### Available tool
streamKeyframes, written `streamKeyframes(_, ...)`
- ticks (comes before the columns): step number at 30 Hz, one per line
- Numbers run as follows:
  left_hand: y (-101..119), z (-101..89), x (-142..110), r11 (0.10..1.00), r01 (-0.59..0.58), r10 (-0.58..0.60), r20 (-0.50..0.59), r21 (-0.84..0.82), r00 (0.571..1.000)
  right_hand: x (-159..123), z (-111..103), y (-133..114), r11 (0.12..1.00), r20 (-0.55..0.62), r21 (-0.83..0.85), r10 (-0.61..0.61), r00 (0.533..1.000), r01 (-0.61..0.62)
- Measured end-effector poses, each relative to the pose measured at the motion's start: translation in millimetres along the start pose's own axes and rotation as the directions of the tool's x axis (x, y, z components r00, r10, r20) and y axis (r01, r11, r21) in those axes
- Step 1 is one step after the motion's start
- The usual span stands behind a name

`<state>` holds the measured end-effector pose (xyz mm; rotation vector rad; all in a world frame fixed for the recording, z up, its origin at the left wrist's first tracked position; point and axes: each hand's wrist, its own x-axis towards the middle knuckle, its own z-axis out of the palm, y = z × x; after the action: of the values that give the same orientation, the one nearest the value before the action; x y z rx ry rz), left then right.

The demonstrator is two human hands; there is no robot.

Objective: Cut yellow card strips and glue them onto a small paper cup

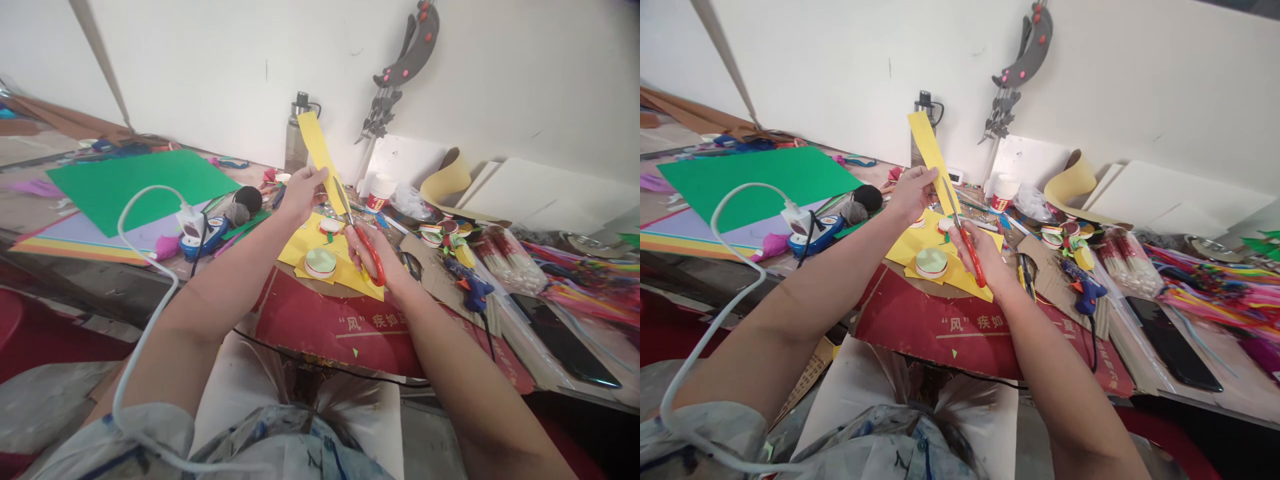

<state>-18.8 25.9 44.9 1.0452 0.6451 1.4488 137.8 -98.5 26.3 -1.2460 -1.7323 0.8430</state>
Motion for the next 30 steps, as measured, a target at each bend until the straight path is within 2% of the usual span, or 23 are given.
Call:
streamKeyframes(7,-2.6,0.4,0.5,1.0,-0.002,0.002,0.031,-0.001,1.0,-3.4,-0.8,-0.1,0.998,-0.002,-0.015,-0.059,0.998,0.059)
streamKeyframes(13,-2.6,-0.1,0.5,1.0,-0.003,0.003,0.036,0.004,0.999,-3.4,0.7,-1.4,0.999,0.0,0.026,-0.019,1.0,0.019)
streamKeyframes(30,-3.4,-0.2,1.2,0.999,0.025,-0.023,0.04,-0.032,0.999,-5.5,3.6,-4.8,1.0,-0.022,0.01,0.009,1.0,-0.009)
